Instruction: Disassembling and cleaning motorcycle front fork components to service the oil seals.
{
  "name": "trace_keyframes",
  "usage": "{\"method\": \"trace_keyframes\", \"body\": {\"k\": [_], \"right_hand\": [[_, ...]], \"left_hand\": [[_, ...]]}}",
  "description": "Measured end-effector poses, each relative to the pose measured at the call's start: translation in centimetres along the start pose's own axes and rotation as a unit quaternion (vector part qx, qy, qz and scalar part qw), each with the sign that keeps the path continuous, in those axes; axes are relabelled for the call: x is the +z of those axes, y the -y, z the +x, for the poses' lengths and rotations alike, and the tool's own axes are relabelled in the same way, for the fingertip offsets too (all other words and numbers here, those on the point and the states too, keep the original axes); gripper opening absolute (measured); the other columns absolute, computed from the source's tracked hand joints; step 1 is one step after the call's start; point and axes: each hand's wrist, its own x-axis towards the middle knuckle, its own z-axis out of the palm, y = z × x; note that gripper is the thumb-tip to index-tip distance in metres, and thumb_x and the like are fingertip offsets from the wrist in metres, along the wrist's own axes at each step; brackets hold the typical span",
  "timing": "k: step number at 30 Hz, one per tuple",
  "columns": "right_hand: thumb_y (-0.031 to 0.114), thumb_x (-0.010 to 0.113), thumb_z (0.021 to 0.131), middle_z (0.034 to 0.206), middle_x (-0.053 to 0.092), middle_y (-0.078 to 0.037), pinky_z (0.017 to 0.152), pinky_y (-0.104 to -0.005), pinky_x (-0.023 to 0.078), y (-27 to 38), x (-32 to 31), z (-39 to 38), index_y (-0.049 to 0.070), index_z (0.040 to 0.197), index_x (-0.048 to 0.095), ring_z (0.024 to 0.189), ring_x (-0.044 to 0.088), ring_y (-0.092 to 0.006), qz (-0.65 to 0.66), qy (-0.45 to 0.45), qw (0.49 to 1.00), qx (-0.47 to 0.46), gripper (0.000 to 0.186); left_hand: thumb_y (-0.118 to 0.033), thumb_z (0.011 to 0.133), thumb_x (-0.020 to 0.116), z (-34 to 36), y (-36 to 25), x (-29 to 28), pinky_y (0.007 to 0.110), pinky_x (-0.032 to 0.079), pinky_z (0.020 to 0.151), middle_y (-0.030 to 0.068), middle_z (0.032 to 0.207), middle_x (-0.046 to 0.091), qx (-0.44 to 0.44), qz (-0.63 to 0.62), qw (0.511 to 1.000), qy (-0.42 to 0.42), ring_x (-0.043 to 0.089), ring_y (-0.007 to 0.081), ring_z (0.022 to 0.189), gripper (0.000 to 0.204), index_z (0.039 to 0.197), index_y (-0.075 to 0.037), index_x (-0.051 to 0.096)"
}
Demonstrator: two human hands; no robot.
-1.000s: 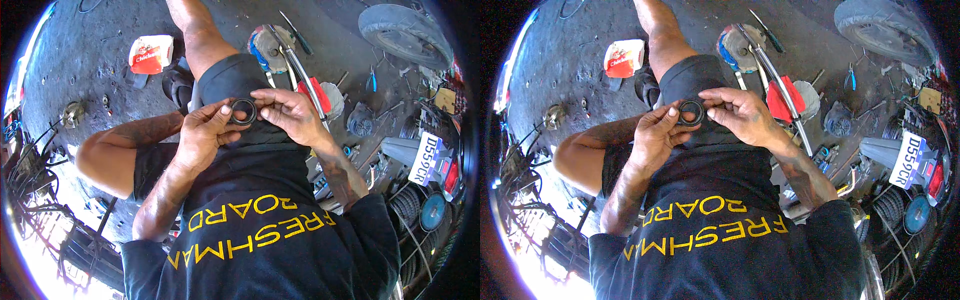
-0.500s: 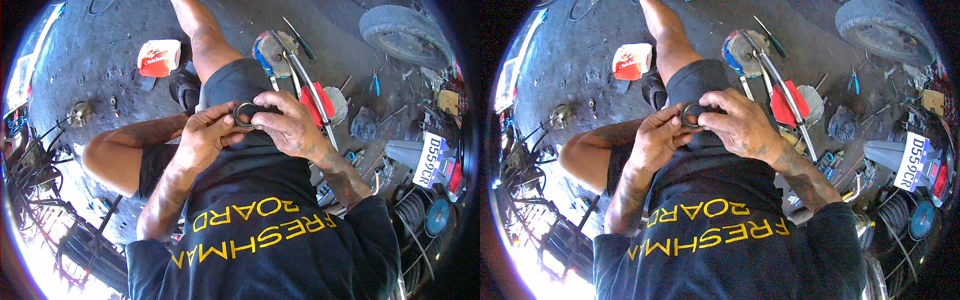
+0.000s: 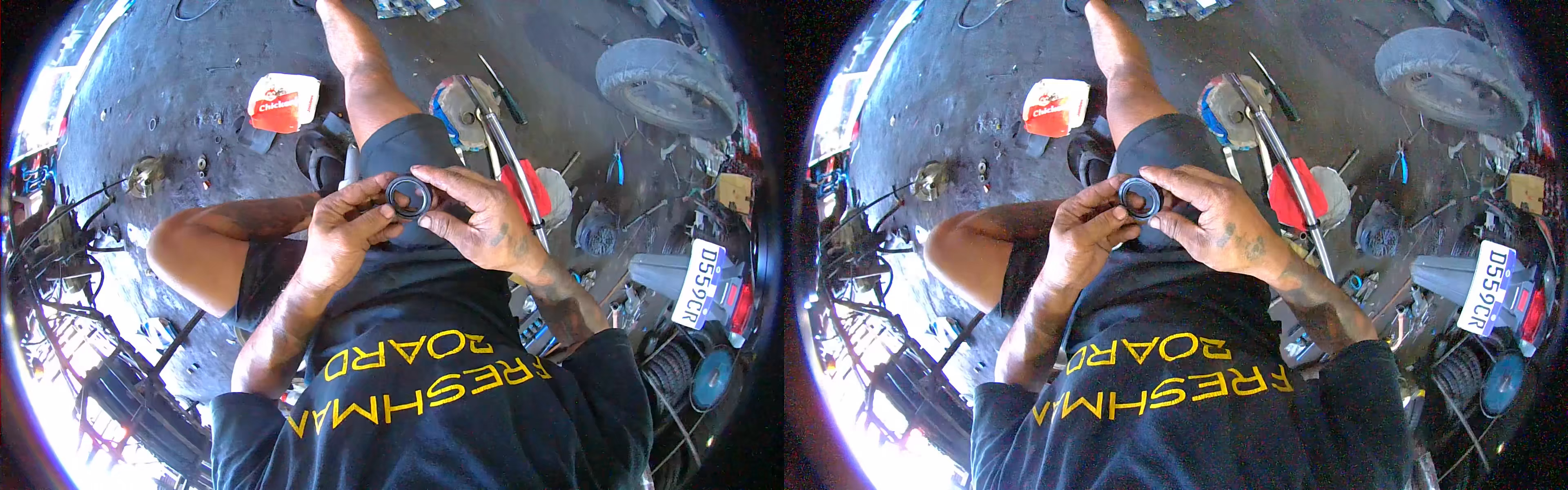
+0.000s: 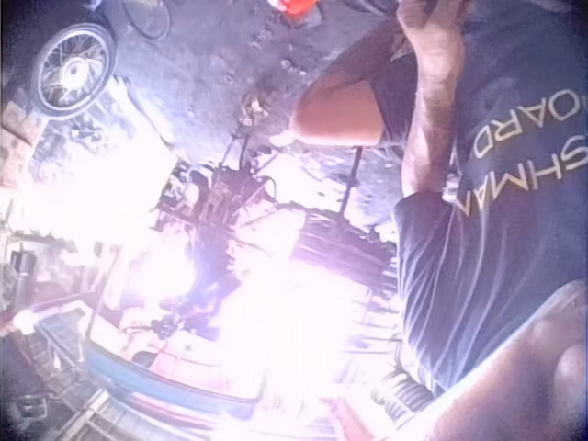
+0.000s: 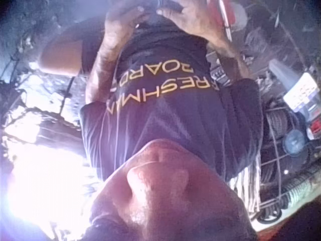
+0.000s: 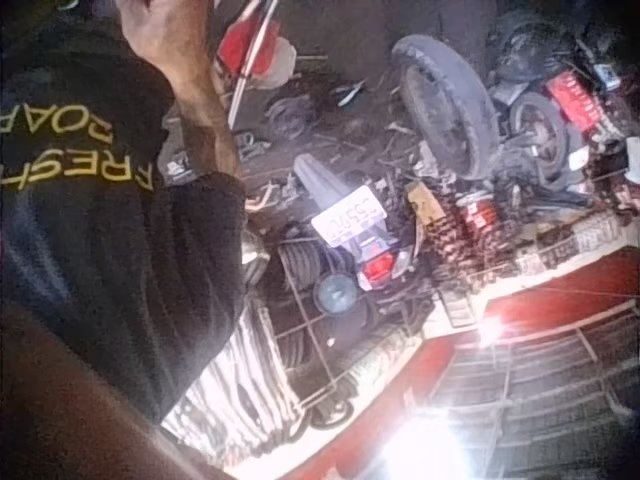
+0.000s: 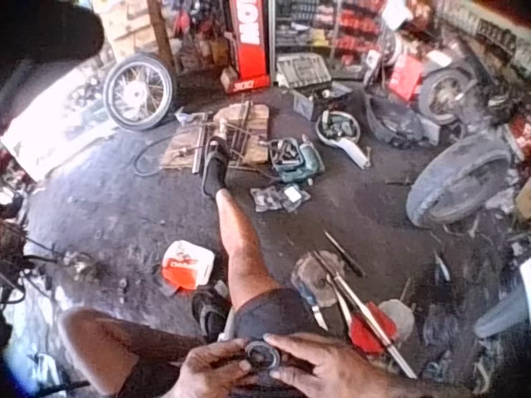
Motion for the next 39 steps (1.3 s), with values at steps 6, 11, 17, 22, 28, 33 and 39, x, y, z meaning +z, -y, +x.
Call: {"method": "trace_keyframes", "body": {"k": [6,11,17,22,28,33,39], "right_hand": [[0.000,0.063,0.087,0.098,0.065,-0.004,0.075,-0.0211,0.049,-0.8,0.5,2.5,0.001,0.121,0.059,0.083,0.059,-0.0057,0.133,0.001,0.987,0.094,0.034],[0.000,0.060,0.089,0.096,0.065,-0.003,0.072,-0.0202,0.050,-2.3,0.0,4.3,0.003,0.120,0.061,0.078,0.059,-0.0059,0.185,-0.092,0.971,0.118,0.031],[0.005,0.059,0.091,0.091,0.061,-0.001,0.066,-0.0196,0.051,-3.3,0.1,3.2,0.003,0.117,0.061,0.074,0.059,-0.0058,0.171,-0.066,0.970,0.158,0.027],[0.005,0.055,0.091,0.096,0.064,-0.006,0.070,-0.0265,0.054,-7.9,-5.3,-0.6,0.001,0.121,0.057,0.080,0.063,-0.0130,0.301,-0.231,0.899,0.219,0.031],[0.003,0.057,0.090,0.101,0.064,-0.006,0.077,-0.0265,0.054,-2.3,-5.0,-2.7,0.001,0.118,0.059,0.089,0.062,-0.0125,0.159,-0.217,0.957,0.109,0.028],[0.010,0.068,0.082,0.092,0.065,-0.010,0.071,-0.0323,0.052,-0.1,-0.2,-1.5,0.003,0.102,0.064,0.080,0.065,-0.0196,-0.021,-0.170,0.982,-0.080,0.022],[0.020,0.067,0.085,0.084,0.066,-0.015,0.070,-0.0357,0.051,-20.0,-7.1,-8.7,0.004,0.099,0.066,0.081,0.066,-0.0274,-0.141,-0.379,0.904,0.138,0.022]], "left_hand": [[-0.010,0.091,0.060,0.7,-2.2,-0.4,0.024,0.056,0.065,0.0138,0.100,0.068,0.064,0.250,0.966,-0.016,0.069,0.0193,0.080,0.035,0.123,0.005,0.055],[0.001,0.086,0.058,-0.6,-5.3,-6.0,0.034,0.052,0.087,0.0157,0.125,0.056,0.104,0.443,0.889,-0.060,0.059,0.0239,0.109,0.048,0.133,0.001,0.046],[-0.006,0.067,0.075,-1.6,-1.8,-6.5,0.041,0.040,0.103,0.0201,0.141,0.041,0.124,0.591,0.796,0.041,0.045,0.0365,0.126,0.076,0.135,-0.006,0.044],[-0.010,0.063,0.079,-0.4,-1.6,-6.5,0.040,0.044,0.098,0.0194,0.134,0.049,0.139,0.621,0.769,0.055,0.052,0.0360,0.119,0.068,0.126,-0.005,0.053],[-0.021,0.091,0.064,-0.1,-3.5,-0.1,0.028,0.051,0.079,0.0184,0.117,0.061,0.162,0.338,0.927,-0.010,0.063,0.0186,0.099,0.048,0.128,0.005,0.048],[-0.024,0.097,0.053,2.3,-1.9,1.5,0.034,0.057,0.079,0.0173,0.113,0.063,-0.070,0.104,0.989,0.080,0.064,0.0253,0.102,0.035,0.119,0.003,0.053],[-0.028,0.095,0.053,1.0,-2.2,0.9,0.039,0.057,0.087,0.0303,0.128,0.048,-0.099,-0.161,0.972,0.138,0.051,0.0432,0.117,0.037,0.114,0.004,0.056]]}}
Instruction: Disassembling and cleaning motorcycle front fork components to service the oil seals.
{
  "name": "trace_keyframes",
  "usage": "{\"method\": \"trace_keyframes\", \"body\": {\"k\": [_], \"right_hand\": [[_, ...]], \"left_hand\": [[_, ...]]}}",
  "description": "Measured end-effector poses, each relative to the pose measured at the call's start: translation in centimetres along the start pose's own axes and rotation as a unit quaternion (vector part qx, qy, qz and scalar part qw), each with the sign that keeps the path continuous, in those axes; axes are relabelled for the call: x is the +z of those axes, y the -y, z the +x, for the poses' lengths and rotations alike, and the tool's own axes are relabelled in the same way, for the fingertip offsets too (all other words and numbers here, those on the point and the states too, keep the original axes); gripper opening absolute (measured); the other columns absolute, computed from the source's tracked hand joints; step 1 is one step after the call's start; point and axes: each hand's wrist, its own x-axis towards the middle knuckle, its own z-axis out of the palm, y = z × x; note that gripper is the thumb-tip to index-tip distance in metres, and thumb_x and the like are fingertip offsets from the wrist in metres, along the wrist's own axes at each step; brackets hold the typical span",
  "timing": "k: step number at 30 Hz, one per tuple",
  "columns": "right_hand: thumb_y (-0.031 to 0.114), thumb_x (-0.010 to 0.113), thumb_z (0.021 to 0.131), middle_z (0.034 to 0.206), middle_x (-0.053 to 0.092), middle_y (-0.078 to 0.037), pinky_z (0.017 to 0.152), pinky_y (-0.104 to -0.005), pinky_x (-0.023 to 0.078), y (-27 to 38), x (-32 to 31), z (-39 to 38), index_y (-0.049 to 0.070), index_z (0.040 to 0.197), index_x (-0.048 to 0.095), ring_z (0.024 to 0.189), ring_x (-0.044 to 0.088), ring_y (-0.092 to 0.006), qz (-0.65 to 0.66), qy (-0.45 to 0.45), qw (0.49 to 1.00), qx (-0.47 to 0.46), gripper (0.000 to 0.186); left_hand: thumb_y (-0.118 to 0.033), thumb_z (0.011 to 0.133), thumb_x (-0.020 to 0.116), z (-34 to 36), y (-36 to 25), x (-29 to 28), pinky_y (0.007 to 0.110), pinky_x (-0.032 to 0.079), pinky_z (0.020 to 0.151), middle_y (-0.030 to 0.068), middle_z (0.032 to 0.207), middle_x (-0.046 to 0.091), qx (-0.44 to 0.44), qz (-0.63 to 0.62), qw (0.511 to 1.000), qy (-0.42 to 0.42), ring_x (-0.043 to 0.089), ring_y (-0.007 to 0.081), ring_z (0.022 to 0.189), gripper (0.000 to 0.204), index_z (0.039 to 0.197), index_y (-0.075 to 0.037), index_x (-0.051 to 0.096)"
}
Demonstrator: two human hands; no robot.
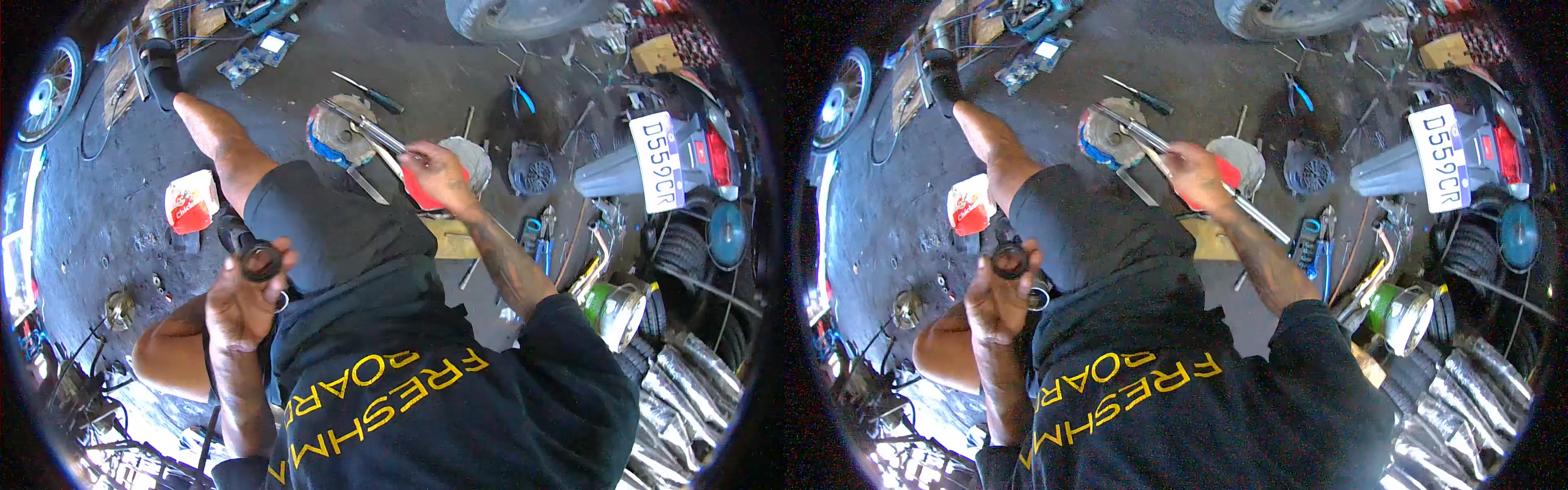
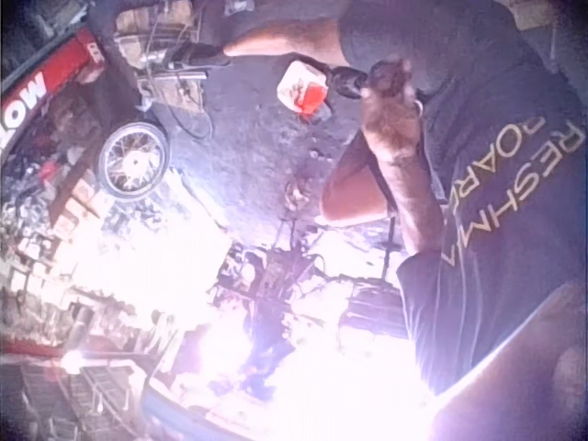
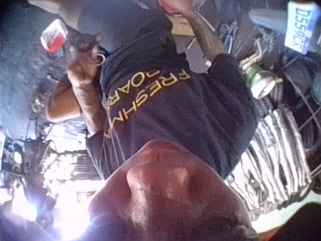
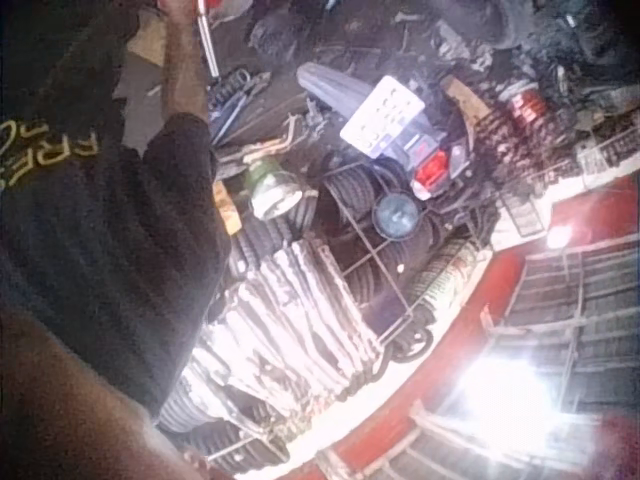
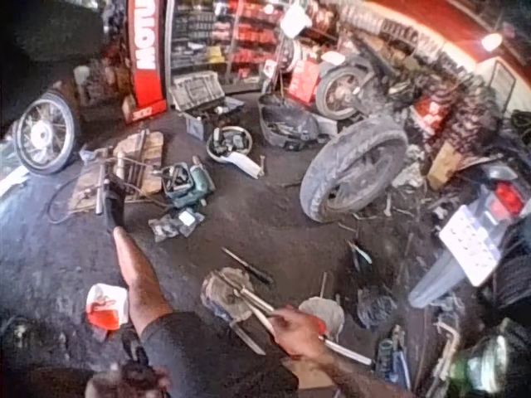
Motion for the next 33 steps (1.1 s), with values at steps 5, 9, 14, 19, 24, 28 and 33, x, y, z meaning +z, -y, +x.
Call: {"method": "trace_keyframes", "body": {"k": [5,9,14,19,24,28,33], "right_hand": [[0.037,0.066,0.079,0.092,0.065,-0.020,0.074,-0.0455,0.051,-16.1,-2.8,-1.7,0.001,0.106,0.060,0.084,0.064,-0.0377,-0.291,0.217,0.930,0.056,0.045],[0.035,0.066,0.077,0.094,0.064,-0.023,0.075,-0.0487,0.050,-14.1,-0.7,-0.9,-0.001,0.107,0.056,0.084,0.064,-0.0403,-0.352,0.214,0.911,-0.007,0.047],[0.027,0.065,0.077,0.091,0.063,-0.027,0.076,-0.0501,0.048,-11.3,-3.6,0.7,-0.003,0.109,0.048,0.087,0.062,-0.0434,-0.287,0.257,0.919,0.084,0.046],[0.027,0.062,0.080,0.088,0.062,-0.027,0.075,-0.0464,0.049,-2.3,-6.3,2.3,-0.003,0.115,0.046,0.086,0.062,-0.0421,-0.284,0.300,0.910,0.030,0.049],[0.023,0.063,0.083,0.097,0.062,-0.025,0.077,-0.0450,0.050,12.7,-7.7,0.6,-0.001,0.124,0.039,0.089,0.063,-0.0396,-0.137,0.365,0.920,-0.026,0.054],[0.015,0.062,0.082,0.109,0.060,-0.019,0.085,-0.0350,0.047,22.7,-7.3,-1.5,0.003,0.146,0.019,0.097,0.062,-0.0238,-0.060,0.462,0.885,-0.023,0.078],[0.015,0.064,0.081,0.113,0.060,-0.022,0.087,-0.0321,0.047,26.7,-4.3,-2.8,0.001,0.147,0.017,0.100,0.063,-0.0246,-0.069,0.553,0.830,0.017,0.082]], "left_hand": [[-0.028,0.092,0.058,-2.1,-3.5,-3.7,0.044,0.051,0.095,0.0262,0.131,0.044,0.145,-0.058,0.988,-0.002,0.047,0.0397,0.121,0.055,0.132,0.006,0.040],[-0.037,0.097,0.048,-5.2,-5.7,-3.7,0.038,0.048,0.098,0.0179,0.111,0.059,0.212,-0.062,0.975,-0.015,0.053,0.0298,0.113,0.057,0.133,0.006,0.039],[-0.047,0.094,0.051,-5.8,-7.1,-5.8,0.029,0.054,0.069,0.0171,0.099,0.058,0.237,-0.013,0.964,-0.117,0.058,0.0210,0.082,0.060,0.124,0.005,0.049],[-0.051,0.092,0.052,-4.4,-8.3,-7.8,0.023,0.047,0.054,0.0147,0.095,0.057,0.274,-0.004,0.950,-0.147,0.052,0.0159,0.070,0.062,0.119,0.005,0.052],[-0.041,0.096,0.049,0.3,-9.3,-5.9,0.032,0.047,0.085,0.0160,0.101,0.060,0.353,-0.147,0.910,-0.162,0.057,0.0254,0.091,0.050,0.110,0.006,0.056],[-0.038,0.097,0.047,1.8,-11.9,-5.7,0.042,0.047,0.095,0.0149,0.101,0.060,0.332,-0.181,0.921,-0.095,0.056,0.0286,0.104,0.044,0.112,0.002,0.056],[-0.044,0.099,0.039,-1.2,-14.3,-6.3,0.044,0.048,0.091,0.0123,0.104,0.062,0.371,-0.156,0.909,-0.108,0.058,0.0291,0.104,0.047,0.114,-0.003,0.056]]}}
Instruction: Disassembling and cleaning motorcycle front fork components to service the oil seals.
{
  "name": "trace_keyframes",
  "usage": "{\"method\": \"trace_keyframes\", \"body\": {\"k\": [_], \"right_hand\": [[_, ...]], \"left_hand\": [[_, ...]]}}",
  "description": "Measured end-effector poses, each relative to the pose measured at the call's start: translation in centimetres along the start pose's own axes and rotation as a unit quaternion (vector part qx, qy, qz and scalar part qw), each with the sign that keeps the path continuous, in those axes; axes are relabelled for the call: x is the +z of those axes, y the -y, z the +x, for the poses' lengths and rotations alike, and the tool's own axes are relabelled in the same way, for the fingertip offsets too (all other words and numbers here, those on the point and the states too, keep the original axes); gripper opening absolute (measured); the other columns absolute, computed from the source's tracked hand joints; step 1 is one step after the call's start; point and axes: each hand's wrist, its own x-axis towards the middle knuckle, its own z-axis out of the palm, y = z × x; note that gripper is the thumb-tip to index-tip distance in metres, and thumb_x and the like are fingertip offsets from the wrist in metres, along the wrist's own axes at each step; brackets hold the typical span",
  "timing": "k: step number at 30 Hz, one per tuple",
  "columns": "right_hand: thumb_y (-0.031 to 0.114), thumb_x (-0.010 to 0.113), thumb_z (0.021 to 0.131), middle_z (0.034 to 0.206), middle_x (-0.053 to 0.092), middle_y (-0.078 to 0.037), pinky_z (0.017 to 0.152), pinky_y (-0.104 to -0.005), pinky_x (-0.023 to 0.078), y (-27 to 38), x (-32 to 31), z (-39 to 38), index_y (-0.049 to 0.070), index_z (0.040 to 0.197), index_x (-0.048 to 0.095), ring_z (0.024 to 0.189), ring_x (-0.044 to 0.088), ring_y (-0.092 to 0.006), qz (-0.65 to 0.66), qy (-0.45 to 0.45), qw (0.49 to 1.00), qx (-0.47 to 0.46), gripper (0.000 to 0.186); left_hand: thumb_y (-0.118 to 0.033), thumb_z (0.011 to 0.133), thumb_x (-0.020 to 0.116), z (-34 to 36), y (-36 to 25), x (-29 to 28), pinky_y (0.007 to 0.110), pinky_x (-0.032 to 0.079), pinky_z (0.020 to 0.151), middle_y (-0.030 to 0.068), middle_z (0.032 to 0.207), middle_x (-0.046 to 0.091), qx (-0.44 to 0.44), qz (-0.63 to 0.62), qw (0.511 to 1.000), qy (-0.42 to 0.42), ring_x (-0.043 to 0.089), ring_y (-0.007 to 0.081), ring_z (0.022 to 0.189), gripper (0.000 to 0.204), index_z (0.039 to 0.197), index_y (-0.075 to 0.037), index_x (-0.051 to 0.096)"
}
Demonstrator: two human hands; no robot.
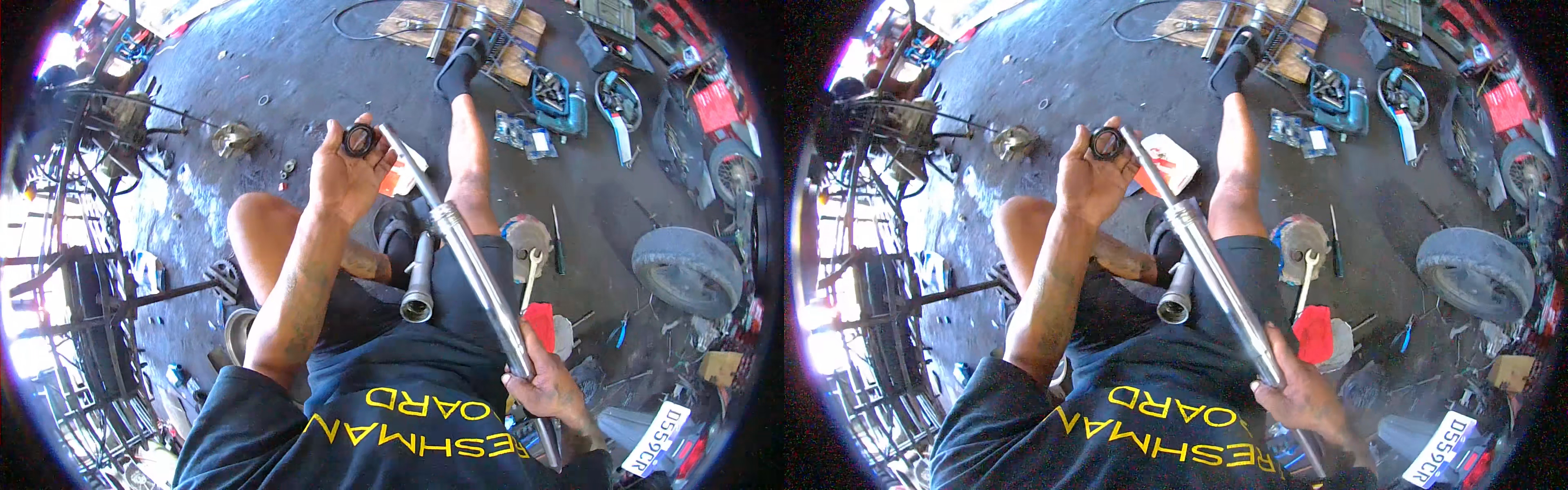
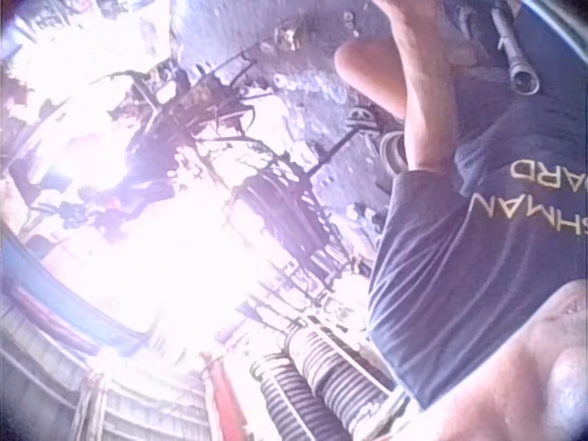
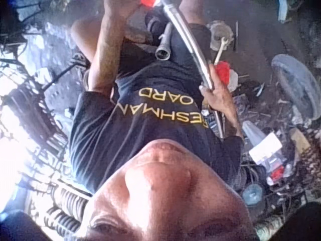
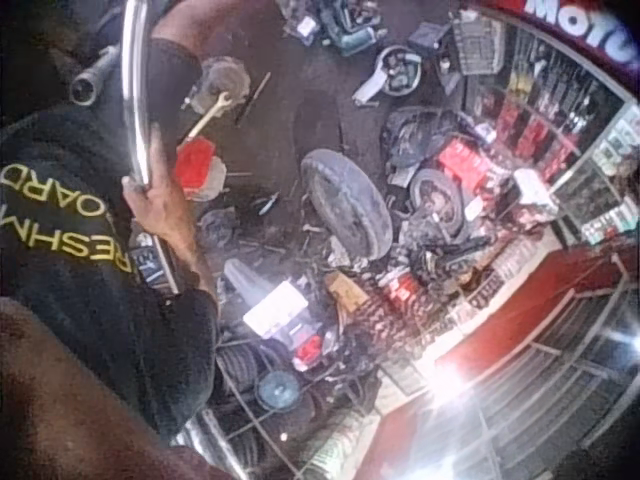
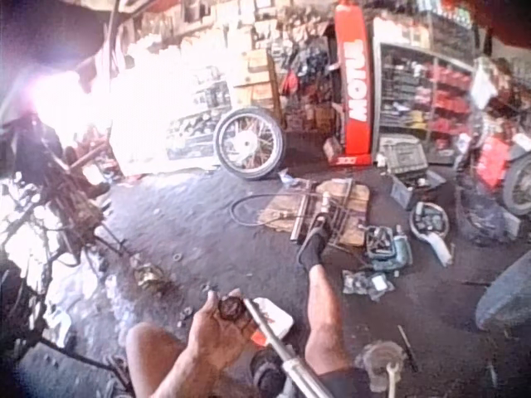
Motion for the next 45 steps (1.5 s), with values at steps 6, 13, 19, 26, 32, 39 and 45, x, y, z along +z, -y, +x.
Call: {"method": "trace_keyframes", "body": {"k": [6,13,19,26,32,39,45], "right_hand": [[0.015,0.064,0.081,0.117,0.059,-0.024,0.086,-0.0339,0.049,2.6,0.7,2.0,0.001,0.147,0.019,0.099,0.064,-0.0309,-0.051,0.087,0.995,0.008,0.081],[0.015,0.062,0.082,0.133,0.048,-0.027,0.091,-0.0369,0.047,3.0,2.0,2.5,-0.002,0.146,0.019,0.113,0.057,-0.0366,-0.045,0.068,0.996,-0.047,0.078],[0.012,0.061,0.084,0.141,0.038,-0.027,0.096,-0.0365,0.044,3.3,2.3,3.4,-0.004,0.145,0.016,0.121,0.051,-0.0366,-0.004,0.076,0.992,-0.096,0.077],[0.012,0.060,0.086,0.142,0.035,-0.028,0.100,-0.0364,0.042,4.5,2.1,3.8,-0.005,0.145,0.014,0.126,0.046,-0.0370,0.035,0.090,0.990,-0.107,0.077],[0.014,0.060,0.087,0.142,0.036,-0.028,0.101,-0.0373,0.041,5.3,1.8,4.0,-0.005,0.145,0.015,0.125,0.047,-0.0374,0.027,0.103,0.989,-0.101,0.076],[0.011,0.064,0.083,0.121,0.057,-0.026,0.078,-0.0310,0.050,4.3,2.7,4.9,-0.003,0.147,0.016,0.086,0.066,-0.0259,0.003,0.048,0.977,-0.207,0.081],[0.014,0.060,0.087,0.139,0.039,-0.030,0.101,-0.0382,0.041,5.1,2.6,5.1,-0.006,0.145,0.017,0.123,0.048,-0.0392,0.024,0.098,0.980,-0.170,0.075]], "left_hand": [[-0.039,0.098,0.043,-0.8,-1.9,-1.7,0.046,0.051,0.085,0.0148,0.098,0.063,0.025,-0.006,0.999,0.022,0.062,0.0303,0.097,0.043,0.106,0.000,0.057],[-0.034,0.098,0.043,-1.4,-1.0,-3.1,0.047,0.051,0.086,0.0162,0.098,0.063,-0.014,-0.014,0.998,0.053,0.063,0.0308,0.093,0.038,0.105,0.000,0.058],[-0.033,0.098,0.043,-2.3,0.3,-2.7,0.048,0.052,0.085,0.0171,0.099,0.063,-0.013,0.032,0.998,0.060,0.064,0.0311,0.093,0.038,0.112,-0.001,0.056],[-0.034,0.097,0.040,-4.4,1.3,-0.5,0.047,0.051,0.085,0.0178,0.102,0.062,-0.025,0.039,0.997,0.056,0.063,0.0308,0.095,0.041,0.118,0.000,0.052],[-0.034,0.096,0.041,-5.6,1.3,0.8,0.047,0.051,0.085,0.0168,0.106,0.061,-0.009,0.053,0.998,0.040,0.063,0.0289,0.096,0.044,0.122,0.001,0.050],[-0.032,0.095,0.045,-5.7,0.7,0.7,0.046,0.054,0.081,0.0159,0.104,0.060,0.006,0.049,0.999,0.017,0.063,0.0271,0.092,0.045,0.124,0.002,0.049],[-0.025,0.092,0.049,-5.4,0.0,0.2,0.043,0.054,0.079,0.0135,0.095,0.062,0.004,0.056,0.997,0.054,0.064,0.0249,0.085,0.034,0.119,-0.004,0.051]]}}
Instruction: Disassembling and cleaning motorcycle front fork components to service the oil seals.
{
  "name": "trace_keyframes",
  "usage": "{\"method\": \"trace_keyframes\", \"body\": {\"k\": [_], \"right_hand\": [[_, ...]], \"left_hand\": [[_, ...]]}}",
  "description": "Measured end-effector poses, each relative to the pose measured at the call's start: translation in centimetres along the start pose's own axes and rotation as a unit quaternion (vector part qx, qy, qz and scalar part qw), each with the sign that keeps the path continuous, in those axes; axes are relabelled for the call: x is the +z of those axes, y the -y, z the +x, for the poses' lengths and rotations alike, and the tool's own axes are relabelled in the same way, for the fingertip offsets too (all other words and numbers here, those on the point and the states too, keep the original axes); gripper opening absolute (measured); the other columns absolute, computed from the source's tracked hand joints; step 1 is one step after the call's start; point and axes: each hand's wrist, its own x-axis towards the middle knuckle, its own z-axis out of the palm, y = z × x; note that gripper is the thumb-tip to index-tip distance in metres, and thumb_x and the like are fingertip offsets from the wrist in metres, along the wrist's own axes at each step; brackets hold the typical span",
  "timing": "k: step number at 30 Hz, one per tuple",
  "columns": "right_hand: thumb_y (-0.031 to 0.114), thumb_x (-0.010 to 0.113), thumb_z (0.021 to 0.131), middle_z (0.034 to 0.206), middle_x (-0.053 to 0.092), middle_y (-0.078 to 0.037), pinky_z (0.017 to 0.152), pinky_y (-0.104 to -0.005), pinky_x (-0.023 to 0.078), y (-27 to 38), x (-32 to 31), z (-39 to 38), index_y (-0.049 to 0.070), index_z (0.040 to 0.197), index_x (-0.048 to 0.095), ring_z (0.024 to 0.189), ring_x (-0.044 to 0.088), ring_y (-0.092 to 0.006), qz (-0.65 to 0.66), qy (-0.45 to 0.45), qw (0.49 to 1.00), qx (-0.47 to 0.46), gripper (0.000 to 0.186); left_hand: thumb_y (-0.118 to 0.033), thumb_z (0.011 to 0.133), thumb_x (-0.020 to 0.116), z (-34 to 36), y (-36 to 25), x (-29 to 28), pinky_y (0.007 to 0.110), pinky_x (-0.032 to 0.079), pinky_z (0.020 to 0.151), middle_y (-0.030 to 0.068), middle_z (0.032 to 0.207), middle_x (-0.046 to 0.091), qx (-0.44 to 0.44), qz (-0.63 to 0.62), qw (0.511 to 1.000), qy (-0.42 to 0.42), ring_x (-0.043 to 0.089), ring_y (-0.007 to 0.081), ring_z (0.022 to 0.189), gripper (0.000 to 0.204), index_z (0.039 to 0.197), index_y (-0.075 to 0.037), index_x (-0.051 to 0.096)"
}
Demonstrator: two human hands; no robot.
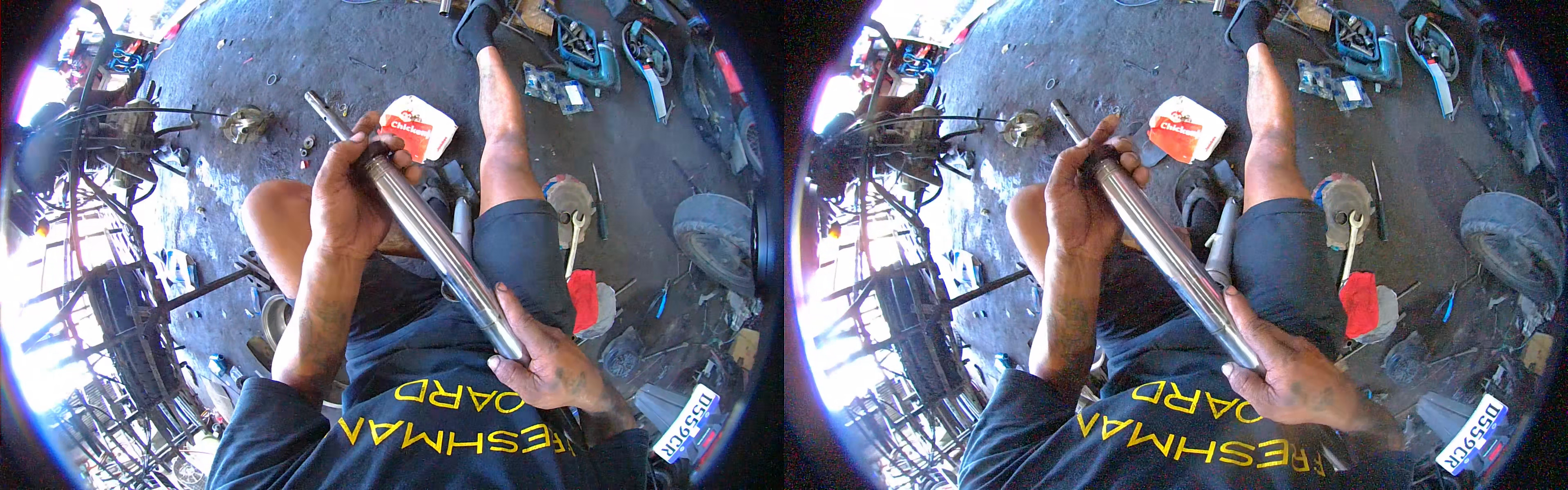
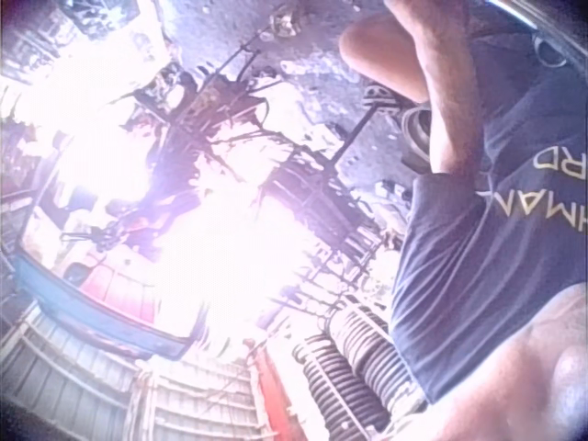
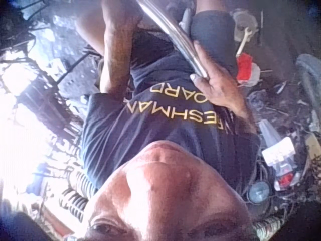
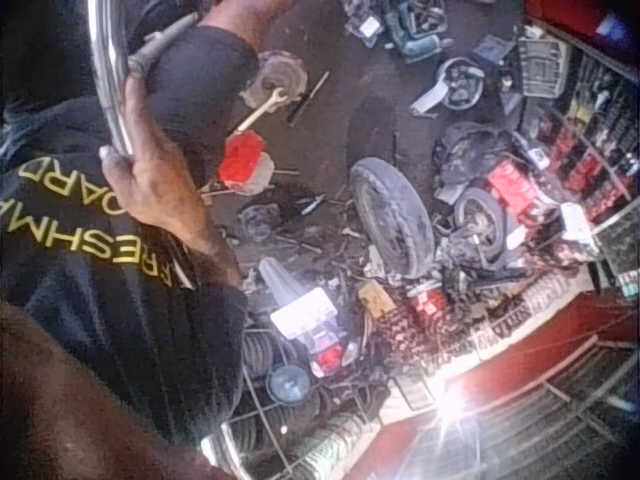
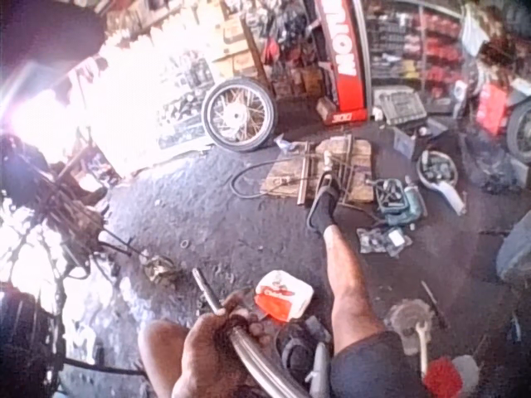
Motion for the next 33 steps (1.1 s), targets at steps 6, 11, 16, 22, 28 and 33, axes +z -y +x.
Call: {"method": "trace_keyframes", "body": {"k": [6,11,16,22,28,33], "right_hand": [[0.015,0.060,0.086,0.138,0.039,-0.030,0.099,-0.0390,0.043,-0.6,0.5,0.3,-0.006,0.145,0.015,0.122,0.049,-0.0403,0.007,-0.008,1.000,-0.029,0.077],[0.015,0.061,0.087,0.141,0.036,-0.030,0.101,-0.0378,0.040,-0.6,0.6,0.4,-0.005,0.146,0.014,0.126,0.045,-0.0395,0.040,0.014,0.999,-0.021,0.078],[0.013,0.061,0.088,0.143,0.035,-0.028,0.102,-0.0351,0.038,-1.2,0.9,0.4,-0.005,0.146,0.010,0.128,0.044,-0.0353,0.085,0.037,0.995,-0.019,0.079],[0.012,0.058,0.091,0.123,0.052,-0.019,0.078,-0.0313,0.049,-2.1,1.5,0.9,-0.001,0.148,0.006,0.088,0.059,-0.0200,0.251,0.083,0.965,0.002,0.079],[0.013,0.056,0.092,0.107,0.056,-0.012,0.060,-0.0265,0.047,-3.5,2.4,0.9,0.002,0.149,0.004,0.064,0.051,-0.0105,0.414,0.098,0.905,0.003,0.077],[0.013,0.056,0.091,0.133,0.047,-0.025,0.090,-0.0338,0.046,-2.6,2.0,1.3,-0.001,0.148,0.005,0.107,0.059,-0.0292,0.147,0.042,0.987,-0.051,0.078]], "left_hand": [[-0.021,0.087,0.056,-0.2,0.2,0.4,0.042,0.054,0.076,0.0121,0.086,0.059,0.012,0.021,0.999,-0.042,0.061,0.0239,0.077,0.037,0.119,-0.004,0.048],[-0.027,0.090,0.053,-0.3,0.5,0.3,0.039,0.054,0.072,0.0105,0.084,0.059,0.039,0.023,0.998,-0.038,0.059,0.0212,0.071,0.046,0.123,0.006,0.048],[-0.023,0.087,0.054,-0.7,0.5,0.7,0.038,0.052,0.069,0.0102,0.083,0.059,0.063,0.049,0.995,-0.054,0.058,0.0182,0.069,0.050,0.126,0.007,0.046],[-0.024,0.083,0.054,-1.2,0.7,0.8,0.034,0.050,0.067,0.0085,0.083,0.059,0.051,0.064,0.996,-0.031,0.057,0.0164,0.066,0.057,0.129,0.009,0.044],[-0.025,0.084,0.054,-1.3,1.5,0.9,0.034,0.048,0.063,0.0092,0.081,0.059,0.057,0.049,0.997,-0.032,0.056,0.0169,0.065,0.056,0.127,0.009,0.045],[-0.023,0.084,0.055,-1.2,1.8,1.2,0.035,0.049,0.064,0.0109,0.080,0.060,0.063,0.080,0.990,-0.097,0.056,0.0174,0.064,0.052,0.125,0.008,0.047]]}}
